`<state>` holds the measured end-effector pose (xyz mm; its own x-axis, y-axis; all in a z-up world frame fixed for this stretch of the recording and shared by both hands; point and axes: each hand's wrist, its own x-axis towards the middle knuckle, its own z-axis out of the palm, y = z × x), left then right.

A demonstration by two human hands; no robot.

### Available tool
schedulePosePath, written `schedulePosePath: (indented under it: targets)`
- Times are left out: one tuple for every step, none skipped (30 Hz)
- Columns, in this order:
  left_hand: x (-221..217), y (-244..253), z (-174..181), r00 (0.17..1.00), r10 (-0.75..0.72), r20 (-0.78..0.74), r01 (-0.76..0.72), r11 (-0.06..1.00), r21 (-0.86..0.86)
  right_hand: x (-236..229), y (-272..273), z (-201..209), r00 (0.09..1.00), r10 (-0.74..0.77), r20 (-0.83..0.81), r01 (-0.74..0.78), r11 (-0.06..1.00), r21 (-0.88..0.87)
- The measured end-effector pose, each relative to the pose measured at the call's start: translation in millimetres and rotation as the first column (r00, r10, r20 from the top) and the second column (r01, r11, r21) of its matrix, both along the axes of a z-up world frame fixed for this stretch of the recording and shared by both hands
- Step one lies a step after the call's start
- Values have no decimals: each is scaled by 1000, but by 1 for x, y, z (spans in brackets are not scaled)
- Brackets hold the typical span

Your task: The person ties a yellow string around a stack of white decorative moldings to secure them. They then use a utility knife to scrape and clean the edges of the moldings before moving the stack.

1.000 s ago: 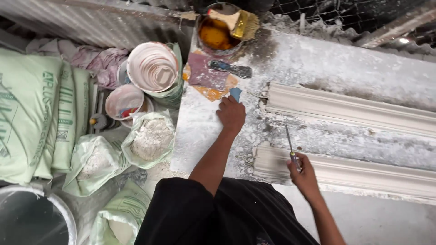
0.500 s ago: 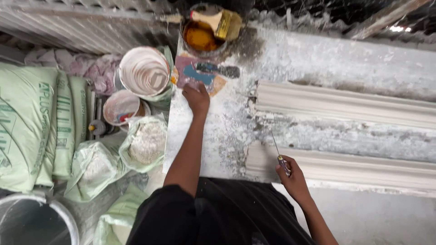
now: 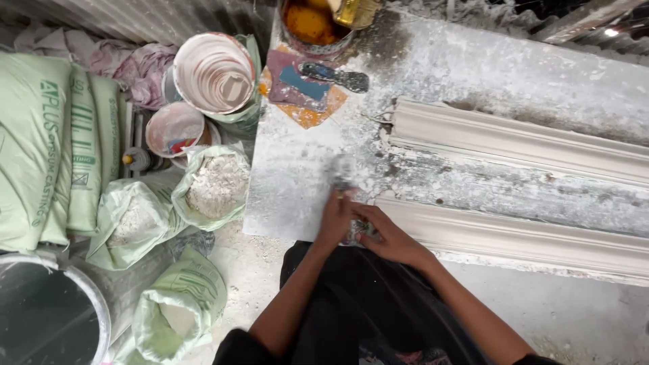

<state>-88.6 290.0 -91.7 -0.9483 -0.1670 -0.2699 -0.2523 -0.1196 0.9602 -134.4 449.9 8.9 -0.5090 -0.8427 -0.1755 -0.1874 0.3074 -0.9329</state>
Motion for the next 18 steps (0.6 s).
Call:
schedulePosePath:
  targets:
    - [11, -21, -1, 976, 183, 121, -185, 983, 1, -2, -7, 5, 999, -36, 2, 35, 985, 167]
    - [26, -37, -2, 902, 353, 247, -361, 933, -16, -1, -11, 11, 998, -67, 3, 62, 939, 337]
    - [38, -65, -6, 896, 360, 259, -370, 929, -13, -7, -10, 0, 998, -57, 12, 49, 937, 345]
    - [54, -89, -12, 880, 475, -18, -415, 750, -515, -10, -6, -11, 994, -42, -98, 82, 884, 459]
    - [69, -112, -17, 866, 395, -307, -445, 330, -832, -13, -1, -22, 979, -10, -204, 125, 818, 561]
    - [77, -126, 5, 874, 386, -297, -430, 328, -841, -12, -9, -23, 982, -20, -189, 124, 821, 557]
    - [83, -139, 27, 868, 493, -60, -303, 430, -850, -14, -16, -23, 964, 128, -234, 59, 752, 657]
    - [80, -146, 48, 816, 551, 177, -195, 551, -812, -21, -16, -21, 924, 275, -267, 22, 657, 754]
    - [84, -143, 44, 824, 538, 179, -186, 555, -811, -18, -18, -30, 928, 262, -265, 31, 655, 755]
    - [90, -137, 40, 843, 482, 238, -115, 594, -796, -15, -20, -39, 887, 319, -333, 41, 664, 746]
    - [96, -131, 36, 857, 424, 295, -44, 628, -777, -12, -21, -49, 838, 374, -398, 50, 674, 737]
    - [100, -121, 43, 854, 423, 301, -39, 631, -775, -11, -21, -59, 840, 376, -392, 45, 671, 740]
    - [104, -109, 51, 883, 418, 213, -115, 633, -766, -10, -20, -70, 814, 396, -424, 66, 663, 746]
    - [109, -97, 58, 899, 420, 122, -193, 632, -750, -9, -19, -81, 784, 422, -455, 82, 656, 750]
    - [114, -80, 61, 895, 426, 130, -193, 633, -750, -9, -19, -77, 784, 430, -448, 71, 654, 753]
    - [118, -64, 63, 890, 378, 253, -100, 705, -702, -11, -21, -73, 777, 462, -427, 43, 638, 769]
    - [122, -47, 67, 873, 319, 368, -12, 769, -639, -13, -22, -69, 769, 494, -406, 16, 620, 784]
    - [131, -28, 55, 866, 342, 365, -30, 763, -645, -19, -19, -64, 757, 508, -410, 1, 627, 779]
